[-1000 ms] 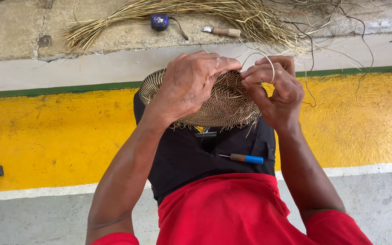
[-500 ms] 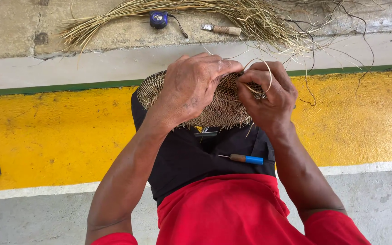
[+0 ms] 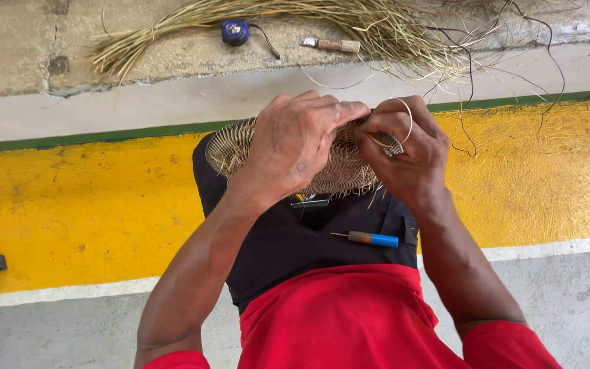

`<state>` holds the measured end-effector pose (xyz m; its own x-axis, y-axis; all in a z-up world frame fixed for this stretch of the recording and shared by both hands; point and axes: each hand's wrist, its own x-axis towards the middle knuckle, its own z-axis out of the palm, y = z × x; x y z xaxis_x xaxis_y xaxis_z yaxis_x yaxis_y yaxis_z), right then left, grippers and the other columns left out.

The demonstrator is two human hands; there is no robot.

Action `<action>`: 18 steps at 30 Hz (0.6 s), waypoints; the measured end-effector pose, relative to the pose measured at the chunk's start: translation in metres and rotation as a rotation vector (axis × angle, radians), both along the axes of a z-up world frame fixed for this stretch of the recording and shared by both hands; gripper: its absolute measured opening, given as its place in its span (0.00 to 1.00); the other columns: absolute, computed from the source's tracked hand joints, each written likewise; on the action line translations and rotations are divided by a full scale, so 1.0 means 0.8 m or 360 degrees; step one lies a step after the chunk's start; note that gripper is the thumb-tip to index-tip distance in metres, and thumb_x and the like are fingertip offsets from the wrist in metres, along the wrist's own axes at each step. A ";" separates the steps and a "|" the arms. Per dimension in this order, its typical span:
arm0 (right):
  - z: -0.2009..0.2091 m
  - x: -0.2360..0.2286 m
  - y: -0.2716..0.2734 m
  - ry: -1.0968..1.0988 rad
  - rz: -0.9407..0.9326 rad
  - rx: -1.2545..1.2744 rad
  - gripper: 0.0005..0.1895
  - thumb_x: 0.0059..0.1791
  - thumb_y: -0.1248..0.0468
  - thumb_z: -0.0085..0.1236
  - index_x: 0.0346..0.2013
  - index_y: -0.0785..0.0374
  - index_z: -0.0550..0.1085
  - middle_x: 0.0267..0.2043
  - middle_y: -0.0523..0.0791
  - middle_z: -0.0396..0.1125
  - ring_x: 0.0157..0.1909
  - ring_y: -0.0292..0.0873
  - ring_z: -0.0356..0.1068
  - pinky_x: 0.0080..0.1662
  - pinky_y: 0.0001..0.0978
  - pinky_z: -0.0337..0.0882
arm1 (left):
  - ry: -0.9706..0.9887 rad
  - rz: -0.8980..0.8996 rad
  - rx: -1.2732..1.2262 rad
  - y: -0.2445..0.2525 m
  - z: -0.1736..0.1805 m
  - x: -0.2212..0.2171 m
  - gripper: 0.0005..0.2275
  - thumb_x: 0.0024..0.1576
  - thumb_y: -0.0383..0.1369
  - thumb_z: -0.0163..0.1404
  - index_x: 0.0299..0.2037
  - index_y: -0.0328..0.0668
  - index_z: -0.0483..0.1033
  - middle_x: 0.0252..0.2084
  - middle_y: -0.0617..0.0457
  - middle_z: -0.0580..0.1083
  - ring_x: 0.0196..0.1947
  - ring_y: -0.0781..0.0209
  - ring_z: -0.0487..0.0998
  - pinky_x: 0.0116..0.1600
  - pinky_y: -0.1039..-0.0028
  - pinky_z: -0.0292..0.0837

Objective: Weaving a small basket or mat using natural fiber strands and a tool.

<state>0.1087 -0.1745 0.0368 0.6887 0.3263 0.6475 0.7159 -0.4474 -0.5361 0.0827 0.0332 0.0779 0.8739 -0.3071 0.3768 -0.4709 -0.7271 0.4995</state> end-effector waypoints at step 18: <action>0.002 -0.007 -0.004 -0.0209 0.0105 -0.0105 0.16 0.46 0.74 0.71 0.43 0.61 0.74 0.44 0.45 0.70 0.43 0.46 0.72 0.41 0.39 0.72 | -0.0157 0.0159 -0.0023 -0.012 -0.010 -0.029 0.04 0.63 0.29 0.53 0.44 0.42 0.72 0.35 0.53 0.76 0.40 0.53 0.76 0.48 0.62 0.63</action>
<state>0.1035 -0.1778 0.0387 0.5750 0.4129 0.7063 0.8070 -0.4281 -0.4067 0.0592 0.0240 0.0701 0.8582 -0.2145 0.4664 -0.4442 -0.7657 0.4652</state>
